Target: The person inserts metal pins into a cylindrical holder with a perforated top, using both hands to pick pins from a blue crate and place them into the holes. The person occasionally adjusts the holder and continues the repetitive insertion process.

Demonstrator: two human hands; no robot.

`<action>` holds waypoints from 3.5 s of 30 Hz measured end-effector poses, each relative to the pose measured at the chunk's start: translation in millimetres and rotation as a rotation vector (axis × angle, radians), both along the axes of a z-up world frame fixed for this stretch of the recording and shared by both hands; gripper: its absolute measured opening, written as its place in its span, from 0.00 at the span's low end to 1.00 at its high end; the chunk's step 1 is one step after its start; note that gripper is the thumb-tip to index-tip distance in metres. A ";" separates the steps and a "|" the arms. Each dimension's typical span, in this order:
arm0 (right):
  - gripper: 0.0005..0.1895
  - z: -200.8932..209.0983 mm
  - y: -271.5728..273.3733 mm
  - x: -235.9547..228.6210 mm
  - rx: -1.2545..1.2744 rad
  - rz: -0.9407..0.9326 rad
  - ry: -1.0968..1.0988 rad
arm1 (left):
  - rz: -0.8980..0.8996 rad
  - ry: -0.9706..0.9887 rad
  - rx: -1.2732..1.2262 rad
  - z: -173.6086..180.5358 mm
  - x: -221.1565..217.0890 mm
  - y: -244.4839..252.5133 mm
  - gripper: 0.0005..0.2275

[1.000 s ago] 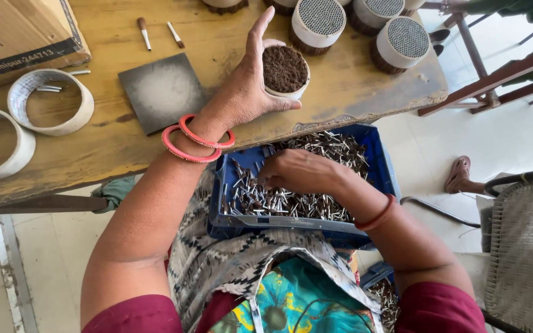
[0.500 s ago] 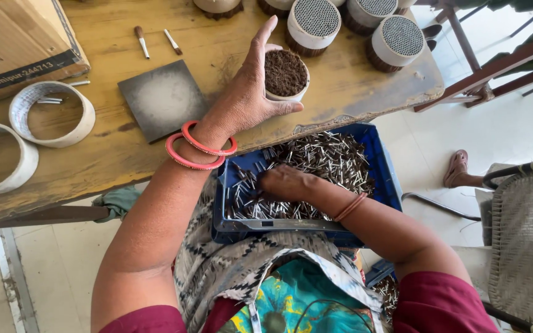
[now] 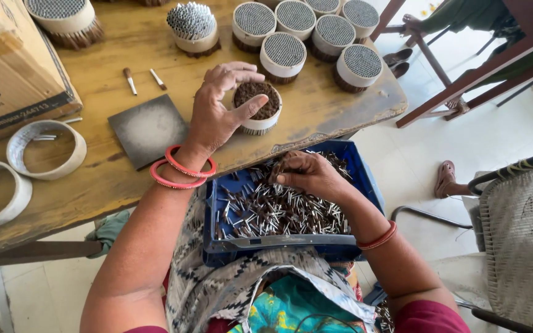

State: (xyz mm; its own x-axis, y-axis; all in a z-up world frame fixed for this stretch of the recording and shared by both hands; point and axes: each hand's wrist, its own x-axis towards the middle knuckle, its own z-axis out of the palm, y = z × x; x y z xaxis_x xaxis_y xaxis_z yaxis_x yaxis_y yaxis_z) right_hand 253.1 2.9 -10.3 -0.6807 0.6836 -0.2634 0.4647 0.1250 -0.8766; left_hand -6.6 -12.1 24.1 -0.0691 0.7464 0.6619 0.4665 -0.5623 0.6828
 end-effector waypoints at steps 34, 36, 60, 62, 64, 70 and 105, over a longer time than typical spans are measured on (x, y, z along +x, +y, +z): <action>0.10 90.5 13.9 -52.4 0.873 -0.022 0.246 | -0.453 -0.368 -0.526 -11.9 9.8 0.2 0.15; 0.08 87.9 15.5 -51.1 0.884 -0.114 0.305 | -0.463 -0.390 -0.520 -7.8 10.3 -1.8 0.12; 0.15 95.0 15.7 -53.1 0.791 0.007 0.244 | -0.385 -0.379 -0.439 2.4 12.5 -6.0 0.21; 0.13 95.7 15.1 -53.0 0.779 0.002 0.222 | -0.377 -0.363 -0.451 10.5 13.2 -10.9 0.23; 0.11 98.1 16.3 -49.9 0.772 0.001 0.200 | -0.366 -0.348 -0.456 12.7 12.8 -13.2 0.25; 0.05 97.2 37.7 -17.0 0.743 -0.096 0.150 | -0.470 -0.301 -0.550 6.8 17.3 -12.5 0.26; 0.15 61.8 62.1 -18.0 0.959 0.325 -0.024 | -0.040 0.193 -0.186 -20.1 11.4 17.9 0.45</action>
State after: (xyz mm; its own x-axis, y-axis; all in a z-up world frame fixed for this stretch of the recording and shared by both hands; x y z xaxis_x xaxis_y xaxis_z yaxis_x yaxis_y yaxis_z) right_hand 235.1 65.0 51.4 -0.8731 0.3964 0.2837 0.2987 0.8951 -0.3311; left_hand 4.8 5.8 4.0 0.0770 0.8561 0.5111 0.5783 -0.4559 0.6765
